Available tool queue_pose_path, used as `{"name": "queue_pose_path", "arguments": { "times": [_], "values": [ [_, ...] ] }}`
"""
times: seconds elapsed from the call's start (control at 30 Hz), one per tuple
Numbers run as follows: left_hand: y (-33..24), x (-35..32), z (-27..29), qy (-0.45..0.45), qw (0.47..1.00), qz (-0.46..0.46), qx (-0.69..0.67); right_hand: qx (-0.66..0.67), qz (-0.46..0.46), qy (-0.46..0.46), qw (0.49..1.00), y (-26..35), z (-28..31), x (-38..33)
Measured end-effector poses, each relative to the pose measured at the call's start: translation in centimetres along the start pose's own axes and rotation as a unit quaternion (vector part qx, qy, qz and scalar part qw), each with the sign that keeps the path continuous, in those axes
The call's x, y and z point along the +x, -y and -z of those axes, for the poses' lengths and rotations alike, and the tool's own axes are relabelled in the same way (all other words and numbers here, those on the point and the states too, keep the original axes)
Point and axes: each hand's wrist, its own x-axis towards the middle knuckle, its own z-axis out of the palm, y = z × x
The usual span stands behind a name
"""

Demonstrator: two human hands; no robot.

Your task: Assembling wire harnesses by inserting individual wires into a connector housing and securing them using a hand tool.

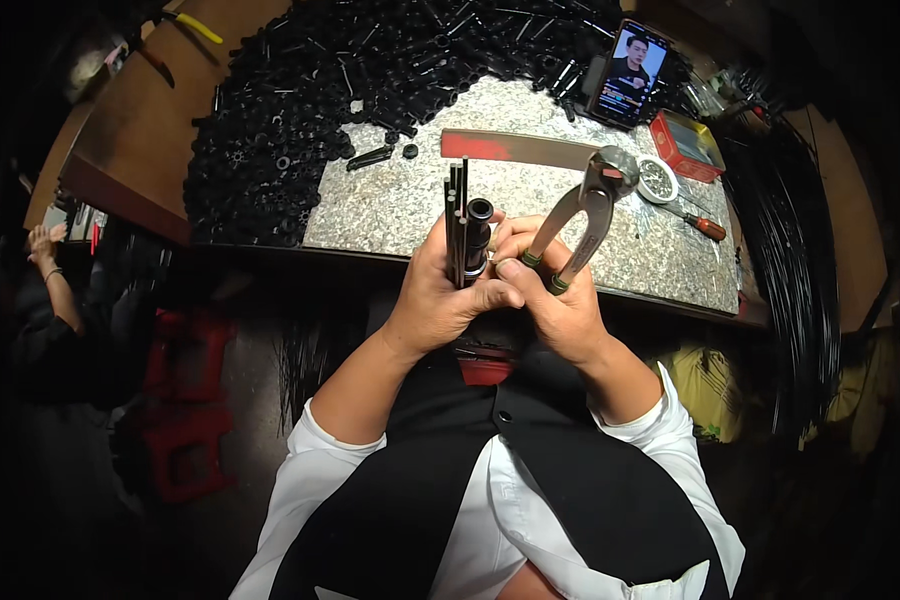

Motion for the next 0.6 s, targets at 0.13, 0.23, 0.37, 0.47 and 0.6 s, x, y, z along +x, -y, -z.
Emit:
{"name": "queue_pose_path", "arguments": {
  "times": [0.13,0.23,0.37,0.47,0.6],
  "values": [
    [-0.01,-0.08,-0.05,0.019,1.000,-0.005,-0.004,0.041,-0.007,-0.014,0.999,0.35,-0.59,0.03],
    [0.31,0.05,0.08,0.031,0.999,-0.013,-0.009,0.038,0.002,-0.026,0.999,0.52,-0.88,0.15],
    [0.72,0.02,0.50,0.051,0.999,-0.011,-0.007,0.032,0.003,-0.034,0.999,0.27,-0.82,0.03],
    [0.64,0.05,0.56,0.052,0.999,-0.004,0.002,0.037,0.005,-0.031,0.999,0.06,-0.70,0.06],
    [0.43,0.01,0.64,0.060,0.998,-0.008,0.024,0.045,0.007,-0.047,0.998,0.09,-0.66,0.12]
  ]
}}
